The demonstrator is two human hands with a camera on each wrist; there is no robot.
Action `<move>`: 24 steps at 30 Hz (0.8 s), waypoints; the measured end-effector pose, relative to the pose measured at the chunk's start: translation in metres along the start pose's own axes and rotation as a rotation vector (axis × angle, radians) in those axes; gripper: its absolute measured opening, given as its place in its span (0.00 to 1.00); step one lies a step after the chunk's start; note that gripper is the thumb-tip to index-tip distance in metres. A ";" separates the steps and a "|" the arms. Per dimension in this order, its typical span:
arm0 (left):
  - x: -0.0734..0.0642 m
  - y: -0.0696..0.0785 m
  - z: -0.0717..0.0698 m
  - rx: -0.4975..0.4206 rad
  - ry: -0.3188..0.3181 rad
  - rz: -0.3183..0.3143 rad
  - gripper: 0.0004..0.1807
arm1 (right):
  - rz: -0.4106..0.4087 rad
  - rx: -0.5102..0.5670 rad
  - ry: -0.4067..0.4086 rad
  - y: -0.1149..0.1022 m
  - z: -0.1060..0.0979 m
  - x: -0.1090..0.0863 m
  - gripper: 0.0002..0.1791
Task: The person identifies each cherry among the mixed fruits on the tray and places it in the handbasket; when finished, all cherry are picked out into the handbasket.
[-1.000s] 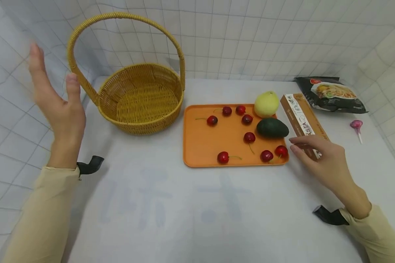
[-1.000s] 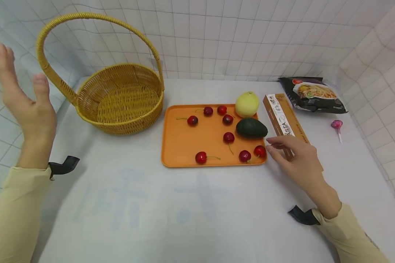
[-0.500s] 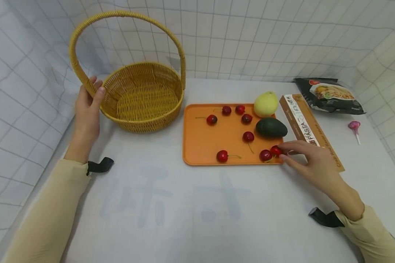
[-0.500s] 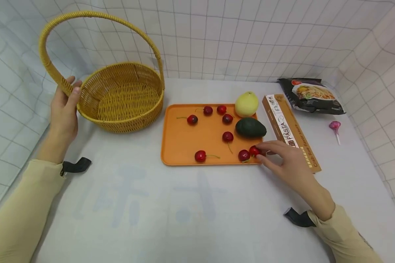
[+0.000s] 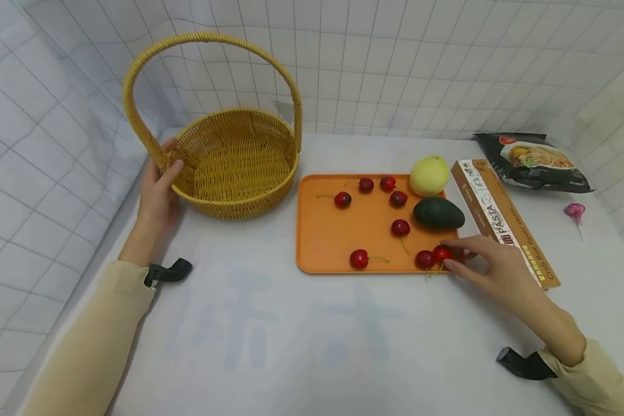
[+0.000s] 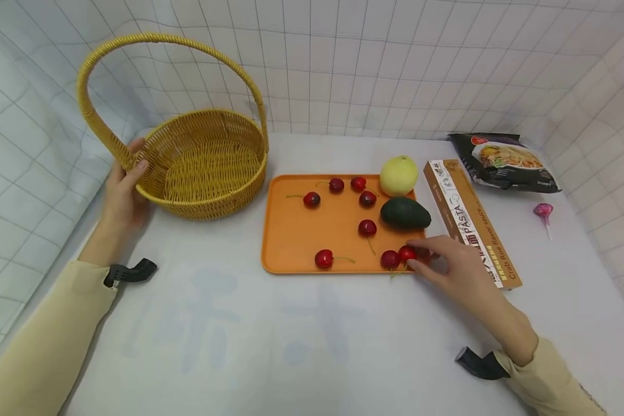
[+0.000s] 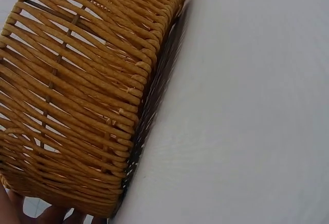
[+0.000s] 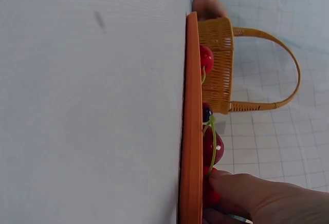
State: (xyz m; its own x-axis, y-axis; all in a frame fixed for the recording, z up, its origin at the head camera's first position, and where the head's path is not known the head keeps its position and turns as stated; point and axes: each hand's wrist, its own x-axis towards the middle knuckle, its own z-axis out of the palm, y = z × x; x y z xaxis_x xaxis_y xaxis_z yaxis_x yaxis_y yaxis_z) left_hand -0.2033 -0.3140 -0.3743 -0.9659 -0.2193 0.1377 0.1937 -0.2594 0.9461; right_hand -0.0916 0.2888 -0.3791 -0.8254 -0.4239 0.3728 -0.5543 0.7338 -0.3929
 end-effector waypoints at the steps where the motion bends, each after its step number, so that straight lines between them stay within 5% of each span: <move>1: 0.000 -0.001 0.000 0.006 0.001 -0.006 0.29 | 0.003 0.002 -0.007 0.000 0.000 0.000 0.27; 17: 0.003 -0.009 0.000 0.145 0.011 -0.040 0.29 | -0.012 -0.105 -0.008 -0.009 -0.018 0.006 0.28; 24: 0.003 -0.005 -0.005 0.162 0.026 -0.042 0.28 | -0.073 -0.044 0.014 -0.023 -0.018 0.031 0.28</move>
State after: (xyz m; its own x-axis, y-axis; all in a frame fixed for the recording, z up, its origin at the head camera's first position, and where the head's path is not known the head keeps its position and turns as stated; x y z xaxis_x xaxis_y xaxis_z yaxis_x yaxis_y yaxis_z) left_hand -0.2062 -0.3180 -0.3804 -0.9674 -0.2362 0.0912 0.1209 -0.1144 0.9861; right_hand -0.1023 0.2683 -0.3433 -0.7813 -0.4695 0.4112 -0.6073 0.7240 -0.3273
